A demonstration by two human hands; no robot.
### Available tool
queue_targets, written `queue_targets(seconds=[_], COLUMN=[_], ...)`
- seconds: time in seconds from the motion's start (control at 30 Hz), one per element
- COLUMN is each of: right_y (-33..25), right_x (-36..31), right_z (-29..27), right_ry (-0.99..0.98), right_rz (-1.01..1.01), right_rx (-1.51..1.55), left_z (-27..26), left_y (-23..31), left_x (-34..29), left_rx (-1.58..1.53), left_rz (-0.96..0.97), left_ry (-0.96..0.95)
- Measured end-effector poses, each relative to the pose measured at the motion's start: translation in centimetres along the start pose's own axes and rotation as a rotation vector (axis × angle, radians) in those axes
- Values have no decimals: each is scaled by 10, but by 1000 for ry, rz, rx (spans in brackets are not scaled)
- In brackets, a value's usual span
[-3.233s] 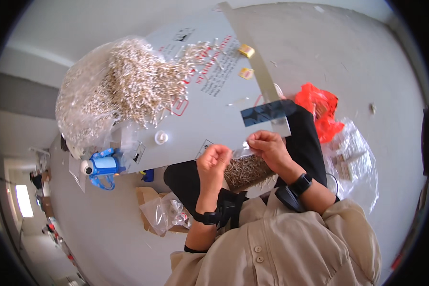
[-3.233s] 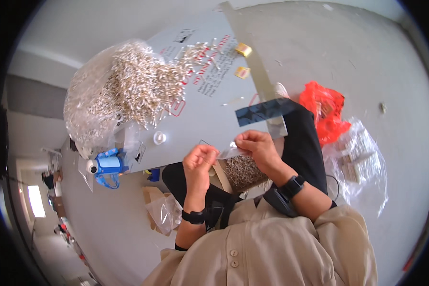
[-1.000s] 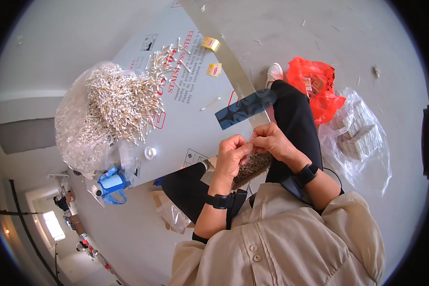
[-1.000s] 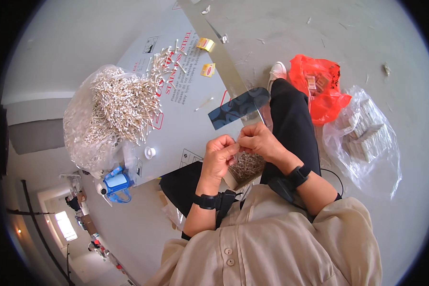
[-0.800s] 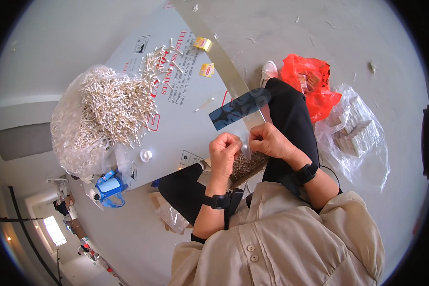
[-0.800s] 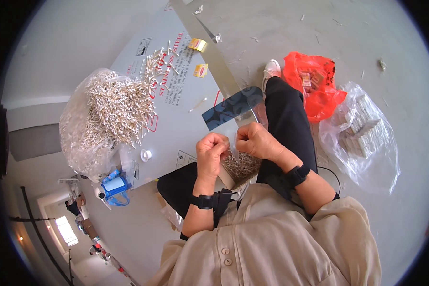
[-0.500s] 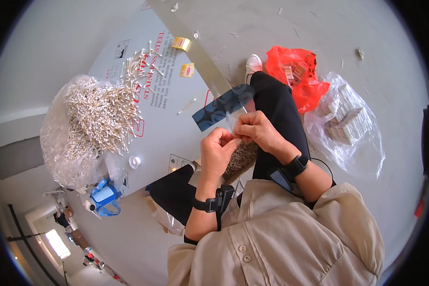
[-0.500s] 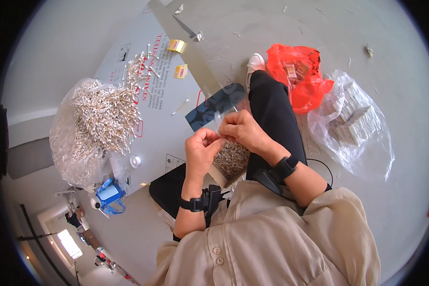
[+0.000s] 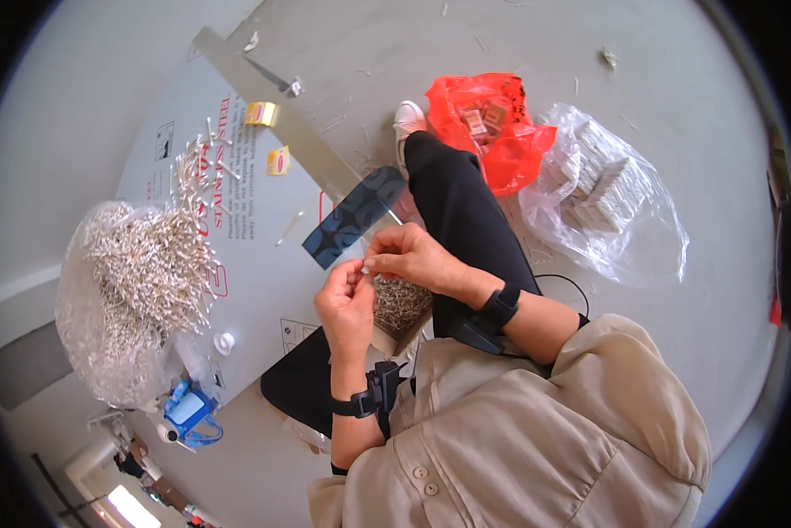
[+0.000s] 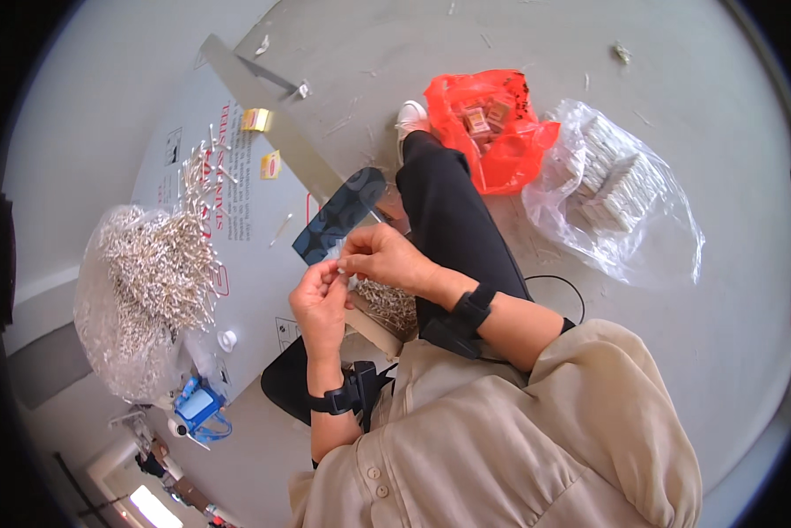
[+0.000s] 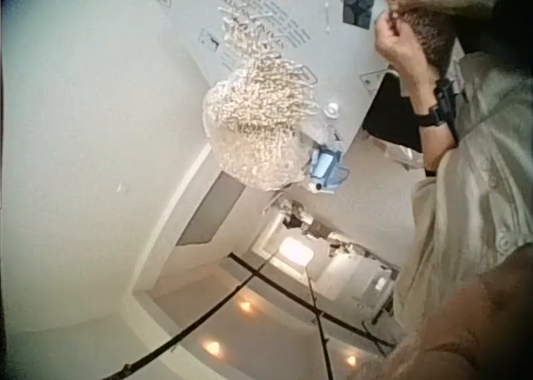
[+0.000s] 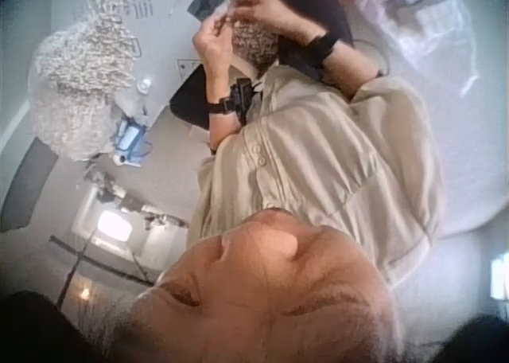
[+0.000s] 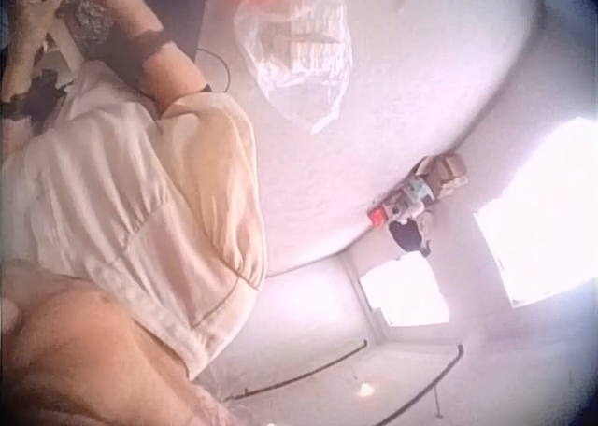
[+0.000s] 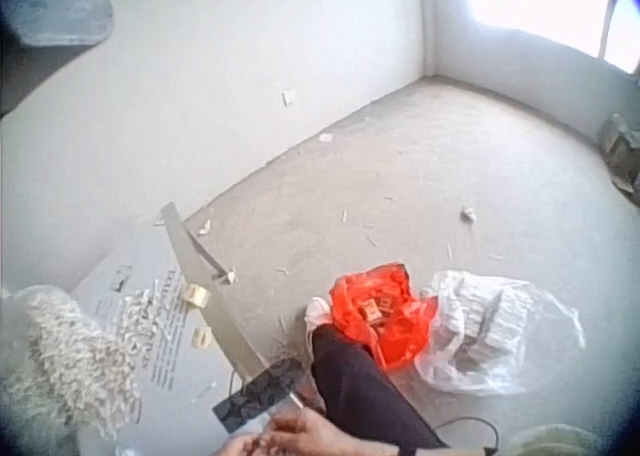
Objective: Arrange and pack cotton swabs into small plastic sleeves.
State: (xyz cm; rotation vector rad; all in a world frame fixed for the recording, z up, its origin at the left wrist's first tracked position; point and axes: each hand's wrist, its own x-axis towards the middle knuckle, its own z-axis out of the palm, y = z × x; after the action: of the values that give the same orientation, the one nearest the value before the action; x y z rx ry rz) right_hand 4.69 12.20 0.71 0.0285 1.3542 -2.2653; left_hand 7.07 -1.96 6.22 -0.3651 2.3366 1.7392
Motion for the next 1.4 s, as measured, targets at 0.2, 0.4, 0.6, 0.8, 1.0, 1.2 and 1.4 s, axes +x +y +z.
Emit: queue_targets(seconds=[0.2, 0.4, 0.6, 0.8, 1.0, 1.2, 1.4], right_y=[-1, -1, -7, -6, -31, -35, -28], right_x=[-2, -2, -4, -3, -15, -9, 14], right_z=[4, -3, -7, -11, 6, -13, -45], right_ry=[55, 104, 102, 143, 182, 497, 629], right_rz=[3, -66, -3, -152, -519, -468, 19], right_rx=[-52, -128, -106, -299, -1294, -606, 231], left_z=[-7, -2, -3, -7, 20, 15, 34], left_y=[-10, -20, -10, -12, 6, 9, 27], left_x=[7, 16, 20, 26, 34, 71, 134], left_rx=[92, 122, -202, -349, 523, 315, 239], left_rz=[63, 151, -115, -179, 675, 441, 569], left_ry=[-7, -109, -204, -163, -39, -90, -149])
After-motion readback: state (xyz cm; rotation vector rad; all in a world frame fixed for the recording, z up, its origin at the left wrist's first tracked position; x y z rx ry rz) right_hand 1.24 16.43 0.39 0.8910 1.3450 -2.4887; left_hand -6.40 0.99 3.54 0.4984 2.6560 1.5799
